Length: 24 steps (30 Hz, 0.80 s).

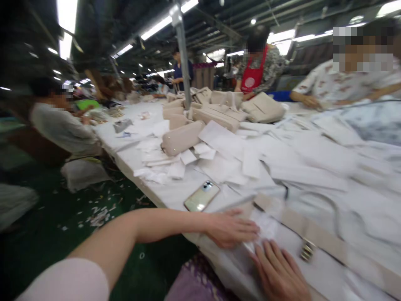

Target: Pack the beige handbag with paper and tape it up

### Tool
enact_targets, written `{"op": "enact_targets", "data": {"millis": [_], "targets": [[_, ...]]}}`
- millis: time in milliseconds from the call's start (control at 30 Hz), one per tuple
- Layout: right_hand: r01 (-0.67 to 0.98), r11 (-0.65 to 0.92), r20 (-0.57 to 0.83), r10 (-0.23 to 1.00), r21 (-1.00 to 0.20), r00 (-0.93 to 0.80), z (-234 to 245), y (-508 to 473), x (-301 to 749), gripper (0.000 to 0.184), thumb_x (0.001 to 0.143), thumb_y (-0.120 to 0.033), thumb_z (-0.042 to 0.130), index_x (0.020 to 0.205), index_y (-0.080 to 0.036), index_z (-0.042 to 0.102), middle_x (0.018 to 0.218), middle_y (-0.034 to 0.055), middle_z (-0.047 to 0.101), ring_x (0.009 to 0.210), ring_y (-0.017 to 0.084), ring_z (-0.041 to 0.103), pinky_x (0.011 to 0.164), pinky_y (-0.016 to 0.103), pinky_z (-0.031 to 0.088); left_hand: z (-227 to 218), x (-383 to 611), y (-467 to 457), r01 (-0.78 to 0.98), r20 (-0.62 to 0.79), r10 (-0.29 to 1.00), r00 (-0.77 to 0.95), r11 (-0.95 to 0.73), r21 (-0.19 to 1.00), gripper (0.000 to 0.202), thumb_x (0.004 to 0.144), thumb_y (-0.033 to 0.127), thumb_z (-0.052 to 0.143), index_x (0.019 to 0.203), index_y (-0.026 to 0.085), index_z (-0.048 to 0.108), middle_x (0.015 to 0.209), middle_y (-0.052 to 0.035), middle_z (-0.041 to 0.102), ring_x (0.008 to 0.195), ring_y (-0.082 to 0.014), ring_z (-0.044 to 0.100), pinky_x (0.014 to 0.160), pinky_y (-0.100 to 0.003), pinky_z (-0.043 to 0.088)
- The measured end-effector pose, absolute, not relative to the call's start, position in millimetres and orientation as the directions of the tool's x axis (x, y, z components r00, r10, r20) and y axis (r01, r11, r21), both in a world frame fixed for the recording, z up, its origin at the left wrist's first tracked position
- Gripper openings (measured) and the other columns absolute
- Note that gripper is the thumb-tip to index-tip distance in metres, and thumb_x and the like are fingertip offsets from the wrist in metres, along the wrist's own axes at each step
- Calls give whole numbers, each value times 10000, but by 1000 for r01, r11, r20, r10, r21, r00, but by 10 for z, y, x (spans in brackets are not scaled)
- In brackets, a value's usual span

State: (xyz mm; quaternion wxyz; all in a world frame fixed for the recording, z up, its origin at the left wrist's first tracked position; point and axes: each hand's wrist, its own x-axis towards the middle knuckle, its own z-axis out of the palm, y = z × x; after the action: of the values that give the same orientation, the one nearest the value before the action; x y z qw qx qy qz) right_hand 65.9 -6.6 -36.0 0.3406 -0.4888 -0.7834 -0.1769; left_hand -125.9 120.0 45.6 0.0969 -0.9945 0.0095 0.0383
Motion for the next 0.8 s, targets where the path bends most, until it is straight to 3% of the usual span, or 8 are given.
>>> {"op": "enact_targets", "data": {"millis": [100,200,433,633,800], "targets": [[945,326,631,729,21,-265,-233,-168,606,262,921,-309,461,1058,-188,648,1112,115,657,1072,264,585,929,434,426,421,-1147,1239,10,13,12,1000,-987,158,527,870,240,334,1388,144,333,1451,-100,353,1347,-185,299,1059,-445,296],[959,282,589,774,4,-230,-176,-165,541,247,926,-293,477,1067,-177,644,1136,117,646,1097,265,570,947,446,420,334,-1077,1217,26,103,56,993,-961,275,466,931,238,267,1387,160,324,1437,-83,386,1340,-160,311,1079,-383,280],[965,261,513,829,0,-224,-144,-227,475,236,919,-288,496,1070,-177,640,1195,129,610,1157,271,526,997,460,396,21,-1136,1082,51,126,61,990,-995,82,458,975,328,295,1393,142,308,1476,-92,306,1377,-180,230,1122,-377,184],[962,261,462,845,81,-268,-127,-228,470,255,915,-294,504,1075,-142,630,1184,159,608,1150,283,530,996,453,409,-119,-1127,1113,23,168,26,985,-999,22,464,987,343,257,1383,111,324,1461,-116,328,1377,-194,231,1118,-393,183],[960,259,449,849,107,-279,-168,-267,462,264,919,-259,495,1128,-141,605,1213,163,590,1172,282,513,998,456,411,-71,-1142,1106,36,124,38,992,-999,20,455,980,362,295,1387,161,324,1474,-93,312,1375,-194,236,1112,-407,198]]}}
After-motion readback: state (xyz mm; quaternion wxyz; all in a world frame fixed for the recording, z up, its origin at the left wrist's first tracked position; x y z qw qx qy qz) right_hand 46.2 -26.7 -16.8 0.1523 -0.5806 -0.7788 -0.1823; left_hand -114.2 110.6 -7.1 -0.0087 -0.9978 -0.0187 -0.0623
